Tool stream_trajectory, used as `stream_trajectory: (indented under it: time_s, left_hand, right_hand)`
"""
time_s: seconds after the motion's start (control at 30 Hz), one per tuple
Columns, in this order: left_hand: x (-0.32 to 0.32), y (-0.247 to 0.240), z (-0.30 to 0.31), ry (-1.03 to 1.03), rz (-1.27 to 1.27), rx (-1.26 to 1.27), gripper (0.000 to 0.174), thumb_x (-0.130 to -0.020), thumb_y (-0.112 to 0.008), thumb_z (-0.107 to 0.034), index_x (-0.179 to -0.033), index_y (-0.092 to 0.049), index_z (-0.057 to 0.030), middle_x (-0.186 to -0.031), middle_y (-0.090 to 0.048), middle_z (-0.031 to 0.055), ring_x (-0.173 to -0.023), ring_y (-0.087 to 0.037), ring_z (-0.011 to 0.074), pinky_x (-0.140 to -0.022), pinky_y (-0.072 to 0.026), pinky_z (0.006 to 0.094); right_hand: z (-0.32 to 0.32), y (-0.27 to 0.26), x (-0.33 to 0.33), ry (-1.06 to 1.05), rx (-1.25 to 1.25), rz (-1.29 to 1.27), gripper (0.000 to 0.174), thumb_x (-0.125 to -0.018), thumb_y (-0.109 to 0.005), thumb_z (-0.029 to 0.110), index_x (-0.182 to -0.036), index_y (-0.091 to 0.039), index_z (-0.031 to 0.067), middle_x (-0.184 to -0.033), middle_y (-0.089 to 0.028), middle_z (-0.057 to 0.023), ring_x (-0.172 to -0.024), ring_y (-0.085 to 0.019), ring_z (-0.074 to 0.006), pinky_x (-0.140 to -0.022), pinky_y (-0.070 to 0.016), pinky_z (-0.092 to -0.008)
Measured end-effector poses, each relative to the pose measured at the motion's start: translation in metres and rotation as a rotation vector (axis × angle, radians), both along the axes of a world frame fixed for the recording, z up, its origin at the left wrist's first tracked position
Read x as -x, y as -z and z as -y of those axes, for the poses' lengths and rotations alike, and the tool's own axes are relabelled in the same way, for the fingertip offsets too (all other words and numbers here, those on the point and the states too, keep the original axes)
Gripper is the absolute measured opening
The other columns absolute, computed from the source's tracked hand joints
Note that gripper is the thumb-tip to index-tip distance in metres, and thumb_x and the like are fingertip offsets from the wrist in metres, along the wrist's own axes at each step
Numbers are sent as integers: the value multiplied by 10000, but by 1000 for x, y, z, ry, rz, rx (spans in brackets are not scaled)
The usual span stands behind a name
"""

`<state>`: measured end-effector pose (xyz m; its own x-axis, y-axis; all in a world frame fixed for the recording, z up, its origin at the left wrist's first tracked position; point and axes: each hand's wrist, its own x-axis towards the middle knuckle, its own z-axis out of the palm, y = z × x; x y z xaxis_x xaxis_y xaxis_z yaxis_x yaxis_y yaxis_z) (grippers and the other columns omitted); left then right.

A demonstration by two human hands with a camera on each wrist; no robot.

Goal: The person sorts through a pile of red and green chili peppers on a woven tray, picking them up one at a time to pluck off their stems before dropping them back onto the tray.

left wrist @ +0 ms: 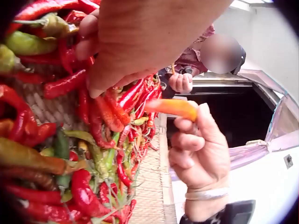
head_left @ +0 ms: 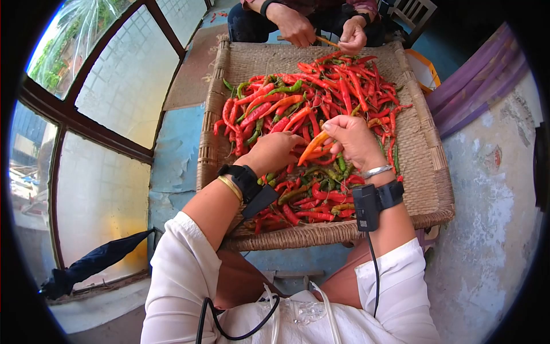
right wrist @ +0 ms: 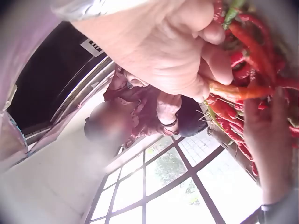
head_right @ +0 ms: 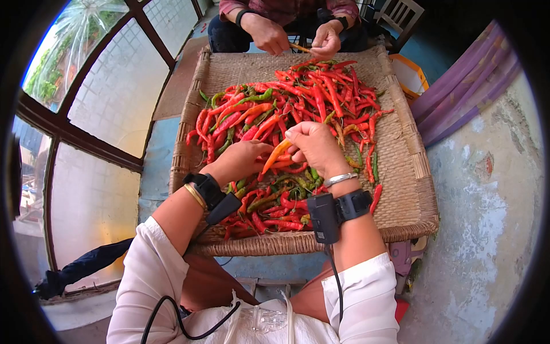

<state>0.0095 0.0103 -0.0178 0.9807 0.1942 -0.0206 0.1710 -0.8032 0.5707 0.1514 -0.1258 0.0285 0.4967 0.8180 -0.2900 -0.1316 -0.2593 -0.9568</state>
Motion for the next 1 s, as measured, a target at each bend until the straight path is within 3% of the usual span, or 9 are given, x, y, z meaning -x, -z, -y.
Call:
stream_trajectory:
  time_s: [0.07, 0.17, 0.3, 0.4, 0.47, 0.6, 0.73, 0.87, 1.0]
  left_hand:
    - [-2, -3, 4, -26, -121, -191, 308, -699, -634, -157, -989, -579, -71, -871, -606, 102, -842, -581, 274, -712, -473, 385]
    - [0, 5, 3, -25, -46, -134, 291, -694, -627, -152, -972, -580, -78, -870, -603, 101, -842, -579, 272, -701, -475, 387]
    - [0, 9, 5, 0, -70, -230, 269, -682, -643, -193, -921, -597, -78, -829, -604, 110, -787, -585, 274, -685, -473, 382]
    - [0, 0, 5, -49, -182, -219, 230, -699, -636, -213, -867, -608, -60, -760, -609, 117, -730, -593, 283, -651, -471, 385]
    - [1, -4, 2, -58, -53, -6, 180, -718, -618, -214, -835, -620, -77, -714, -612, 104, -707, -591, 288, -635, -469, 389]
    - [0, -3, 0, -70, 32, 67, 175, -731, -617, -212, -805, -608, -53, -716, -613, 118, -695, -591, 282, -624, -467, 378]
    - [0, -10, 2, -110, 83, 260, 179, -734, -622, -179, -815, -599, -21, -718, -614, 130, -676, -595, 277, -609, -465, 353]
    - [1, -8, 3, -39, 123, 236, 167, -731, -620, -149, -824, -599, -11, -717, -614, 133, -663, -595, 274, -605, -467, 336]
    - [5, -15, -2, -54, 107, 298, 157, -734, -596, -141, -837, -604, -23, -725, -618, 128, -677, -593, 282, -619, -473, 345]
  right_hand:
    - [4, -3, -10, 67, -71, -82, 206, -833, -563, 233, -918, -573, 46, -671, -585, -32, -443, -488, -66, -405, -372, -175]
    - [8, -4, -22, 413, -324, -338, 399, -839, -558, 297, -1126, -459, 38, -903, -573, -93, -580, -573, -104, -374, -352, -171]
    - [7, 18, -19, 350, -107, -328, 513, -817, -583, 306, -1199, -406, 13, -941, -536, -102, -694, -596, -128, -444, -413, -187]
    - [-1, 16, -4, 171, -23, -79, 470, -803, -600, 265, -1153, -465, -19, -918, -566, -85, -692, -574, -112, -539, -440, -211]
    - [-3, 10, 5, 77, 40, 126, 408, -788, -621, 230, -1075, -531, -46, -873, -598, -76, -695, -545, -95, -624, -447, -226]
    - [-9, 30, 3, 257, -127, 325, 408, -782, -627, 211, -1078, -530, -52, -831, -595, -58, -702, -546, -104, -645, -455, -244]
    - [-5, 15, 9, 135, -22, -48, 232, -793, -610, 173, -941, -583, -4, -736, -573, -22, -570, -509, -65, -500, -410, -193]
    - [-6, 15, 16, -8, -16, -19, 122, -807, -585, 148, -840, -575, 31, -612, -537, 3, -473, -459, -42, -432, -377, -181]
    - [1, 10, -6, 91, 35, -66, 129, -813, -571, 148, -862, -574, 30, -617, -541, -2, -468, -472, -48, -415, -369, -165]
